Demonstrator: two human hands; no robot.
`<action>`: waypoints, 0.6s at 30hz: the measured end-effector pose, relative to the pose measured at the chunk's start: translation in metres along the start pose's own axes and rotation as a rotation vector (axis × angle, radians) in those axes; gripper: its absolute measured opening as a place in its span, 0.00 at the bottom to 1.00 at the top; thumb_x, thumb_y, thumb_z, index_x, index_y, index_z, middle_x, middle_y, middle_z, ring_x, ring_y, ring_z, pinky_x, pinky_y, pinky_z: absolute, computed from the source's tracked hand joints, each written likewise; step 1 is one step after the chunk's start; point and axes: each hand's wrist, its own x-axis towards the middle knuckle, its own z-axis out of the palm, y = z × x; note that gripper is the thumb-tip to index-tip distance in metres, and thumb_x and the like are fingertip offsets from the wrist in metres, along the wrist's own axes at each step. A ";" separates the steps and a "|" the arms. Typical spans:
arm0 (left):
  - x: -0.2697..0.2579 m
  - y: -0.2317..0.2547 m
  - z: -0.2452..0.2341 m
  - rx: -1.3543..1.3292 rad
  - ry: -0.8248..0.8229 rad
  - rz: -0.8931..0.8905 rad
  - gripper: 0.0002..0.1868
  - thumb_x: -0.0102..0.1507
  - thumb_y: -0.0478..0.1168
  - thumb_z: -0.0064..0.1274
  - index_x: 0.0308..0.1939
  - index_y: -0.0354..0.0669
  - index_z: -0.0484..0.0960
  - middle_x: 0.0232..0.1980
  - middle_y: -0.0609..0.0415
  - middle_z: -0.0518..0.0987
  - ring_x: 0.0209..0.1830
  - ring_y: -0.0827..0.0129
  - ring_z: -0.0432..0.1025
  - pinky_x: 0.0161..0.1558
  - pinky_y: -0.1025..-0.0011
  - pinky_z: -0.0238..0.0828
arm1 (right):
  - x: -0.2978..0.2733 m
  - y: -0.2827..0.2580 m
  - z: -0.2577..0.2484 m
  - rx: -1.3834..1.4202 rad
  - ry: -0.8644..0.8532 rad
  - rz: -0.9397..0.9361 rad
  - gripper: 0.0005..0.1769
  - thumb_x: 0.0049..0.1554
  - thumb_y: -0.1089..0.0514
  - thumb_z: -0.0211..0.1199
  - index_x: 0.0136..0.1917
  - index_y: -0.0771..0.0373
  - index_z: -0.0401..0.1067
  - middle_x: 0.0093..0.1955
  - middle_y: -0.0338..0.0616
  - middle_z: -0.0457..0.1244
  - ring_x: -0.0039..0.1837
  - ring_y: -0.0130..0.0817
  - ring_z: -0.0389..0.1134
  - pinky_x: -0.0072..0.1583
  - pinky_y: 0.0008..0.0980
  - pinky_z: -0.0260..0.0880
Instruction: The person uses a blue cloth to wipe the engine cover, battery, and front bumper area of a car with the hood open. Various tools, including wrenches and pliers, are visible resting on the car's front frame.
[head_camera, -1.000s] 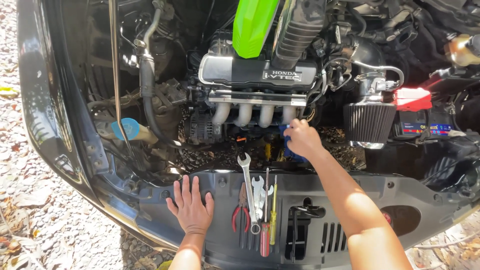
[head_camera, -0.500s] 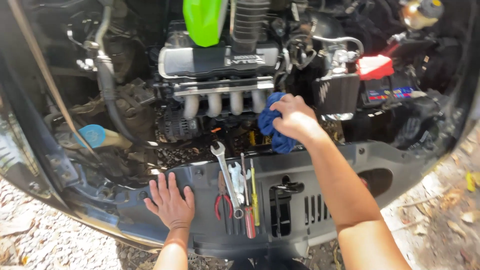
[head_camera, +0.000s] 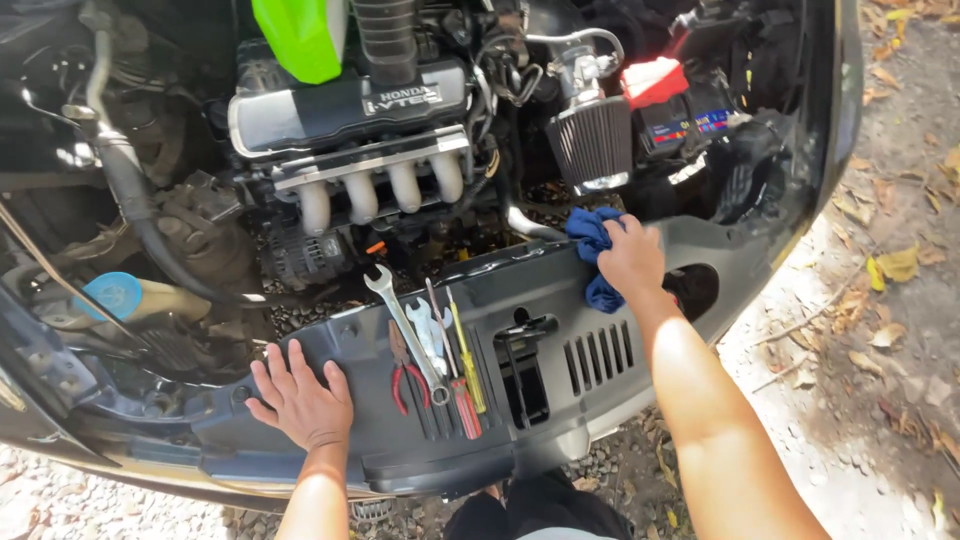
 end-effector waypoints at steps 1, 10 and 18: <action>0.002 0.001 0.001 -0.065 0.002 -0.009 0.32 0.74 0.59 0.36 0.71 0.46 0.80 0.78 0.49 0.71 0.80 0.51 0.58 0.74 0.49 0.34 | 0.001 -0.006 -0.003 0.005 -0.023 0.019 0.31 0.56 0.62 0.47 0.72 0.50 0.65 0.79 0.40 0.52 0.69 0.56 0.51 0.54 0.53 0.70; 0.021 0.009 -0.029 -0.425 -0.337 -0.282 0.30 0.66 0.50 0.46 0.72 0.48 0.72 0.82 0.48 0.59 0.83 0.51 0.43 0.71 0.35 0.27 | 0.002 0.002 0.000 0.093 -0.009 -0.013 0.30 0.54 0.62 0.45 0.69 0.51 0.67 0.76 0.41 0.52 0.67 0.56 0.51 0.54 0.55 0.70; 0.043 0.212 -0.005 -0.762 -0.057 0.300 0.24 0.55 0.40 0.59 0.57 0.49 0.79 0.64 0.47 0.74 0.69 0.43 0.62 0.64 0.45 0.56 | 0.010 0.041 0.046 -0.002 0.578 -0.406 0.26 0.44 0.58 0.56 0.57 0.51 0.77 0.59 0.44 0.65 0.58 0.50 0.66 0.60 0.42 0.68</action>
